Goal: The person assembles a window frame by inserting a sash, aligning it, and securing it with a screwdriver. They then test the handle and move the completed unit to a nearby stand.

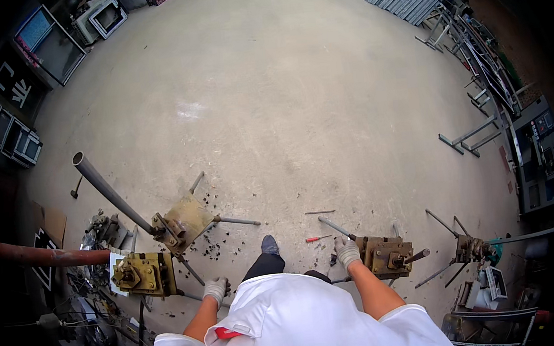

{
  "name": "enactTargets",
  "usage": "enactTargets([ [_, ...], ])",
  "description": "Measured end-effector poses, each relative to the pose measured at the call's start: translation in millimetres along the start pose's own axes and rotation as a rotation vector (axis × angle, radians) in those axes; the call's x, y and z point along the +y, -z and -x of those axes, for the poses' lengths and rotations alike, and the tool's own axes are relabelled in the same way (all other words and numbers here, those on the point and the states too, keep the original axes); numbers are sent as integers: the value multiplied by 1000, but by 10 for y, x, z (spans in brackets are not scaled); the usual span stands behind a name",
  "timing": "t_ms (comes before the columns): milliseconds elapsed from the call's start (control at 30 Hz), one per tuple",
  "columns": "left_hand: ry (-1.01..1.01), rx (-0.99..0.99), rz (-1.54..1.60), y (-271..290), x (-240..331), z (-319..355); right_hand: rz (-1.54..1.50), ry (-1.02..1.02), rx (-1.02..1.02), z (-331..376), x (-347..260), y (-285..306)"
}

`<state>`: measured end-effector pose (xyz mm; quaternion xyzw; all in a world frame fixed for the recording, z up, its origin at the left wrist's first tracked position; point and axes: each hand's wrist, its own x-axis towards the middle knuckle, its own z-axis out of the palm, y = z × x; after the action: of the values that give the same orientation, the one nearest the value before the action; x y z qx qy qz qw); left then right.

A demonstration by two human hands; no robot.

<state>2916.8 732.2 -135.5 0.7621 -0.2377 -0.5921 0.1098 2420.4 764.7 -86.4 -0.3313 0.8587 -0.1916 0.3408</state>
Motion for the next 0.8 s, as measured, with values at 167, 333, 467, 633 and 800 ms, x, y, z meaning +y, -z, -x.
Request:
enactTargets([
  [167, -359, -11, 160, 72, 2682, -144, -154, -145, -29, -1035, -1092, 103],
  [333, -442, -22, 257, -23, 4228, -184, -358, -312, -88, -1975, -2005, 161],
  [467, -374, 51, 306, -5, 4160, -928, -226, -300, -164, -3145, -2419, -64],
  [633, 259, 316, 444, 194, 3400, -1451, -64, -243, -270, -4489, -3623, -294],
  [800, 366, 389, 615, 109, 3846, -965, 1, 57, -358, -5621, -5505, -386],
])
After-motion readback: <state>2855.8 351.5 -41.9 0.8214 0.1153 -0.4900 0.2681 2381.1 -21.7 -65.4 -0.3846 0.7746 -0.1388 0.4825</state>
